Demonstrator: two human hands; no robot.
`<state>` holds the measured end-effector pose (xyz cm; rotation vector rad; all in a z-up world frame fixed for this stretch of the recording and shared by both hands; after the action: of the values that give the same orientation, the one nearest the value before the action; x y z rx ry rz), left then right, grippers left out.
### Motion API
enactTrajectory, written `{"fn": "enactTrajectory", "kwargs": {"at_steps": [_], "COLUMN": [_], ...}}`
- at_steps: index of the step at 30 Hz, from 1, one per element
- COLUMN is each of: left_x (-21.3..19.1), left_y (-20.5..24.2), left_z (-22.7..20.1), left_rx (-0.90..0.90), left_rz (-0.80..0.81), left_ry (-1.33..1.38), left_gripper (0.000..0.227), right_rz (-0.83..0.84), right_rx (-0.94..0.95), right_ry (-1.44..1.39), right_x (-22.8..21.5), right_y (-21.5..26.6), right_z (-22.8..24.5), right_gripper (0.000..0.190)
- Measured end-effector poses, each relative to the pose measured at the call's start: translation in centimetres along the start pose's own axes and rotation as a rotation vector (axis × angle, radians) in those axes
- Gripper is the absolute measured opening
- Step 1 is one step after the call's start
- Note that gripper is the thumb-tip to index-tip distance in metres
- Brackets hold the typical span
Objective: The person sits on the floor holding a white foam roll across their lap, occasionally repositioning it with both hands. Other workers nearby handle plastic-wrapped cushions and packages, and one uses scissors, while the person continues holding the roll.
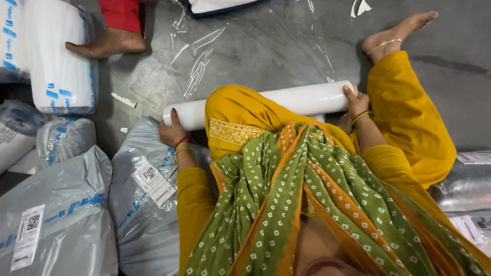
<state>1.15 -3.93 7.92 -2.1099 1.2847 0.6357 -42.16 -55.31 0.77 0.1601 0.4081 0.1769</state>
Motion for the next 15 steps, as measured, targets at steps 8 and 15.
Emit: {"fn": "enactTrajectory", "kwargs": {"at_steps": [8, 15], "left_x": [0.2, 0.7], "left_y": [0.1, -0.2], "left_z": [0.2, 0.9], "left_rx": [-0.045, -0.043], "left_rz": [-0.002, -0.001], "left_ry": [0.04, 0.034], "left_gripper": [0.058, 0.06], "right_rz": [0.032, 0.054], "right_rx": [-0.023, -0.001], "right_ry": [-0.059, -0.123], "right_x": [0.0, 0.3], "right_y": [0.1, -0.2], "right_z": [0.0, -0.6], "right_gripper": [0.068, 0.066]}}
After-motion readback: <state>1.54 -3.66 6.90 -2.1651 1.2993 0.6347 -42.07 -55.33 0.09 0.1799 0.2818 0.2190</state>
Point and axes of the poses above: each hand's wrist, its own y-axis away from the middle knuckle, its own x-axis out of the palm, z = x × y, the point moved 3 cm from there along -y, towards the middle knuckle, and after that the axes turned 15 degrees about -z, right-handed, at the moved point
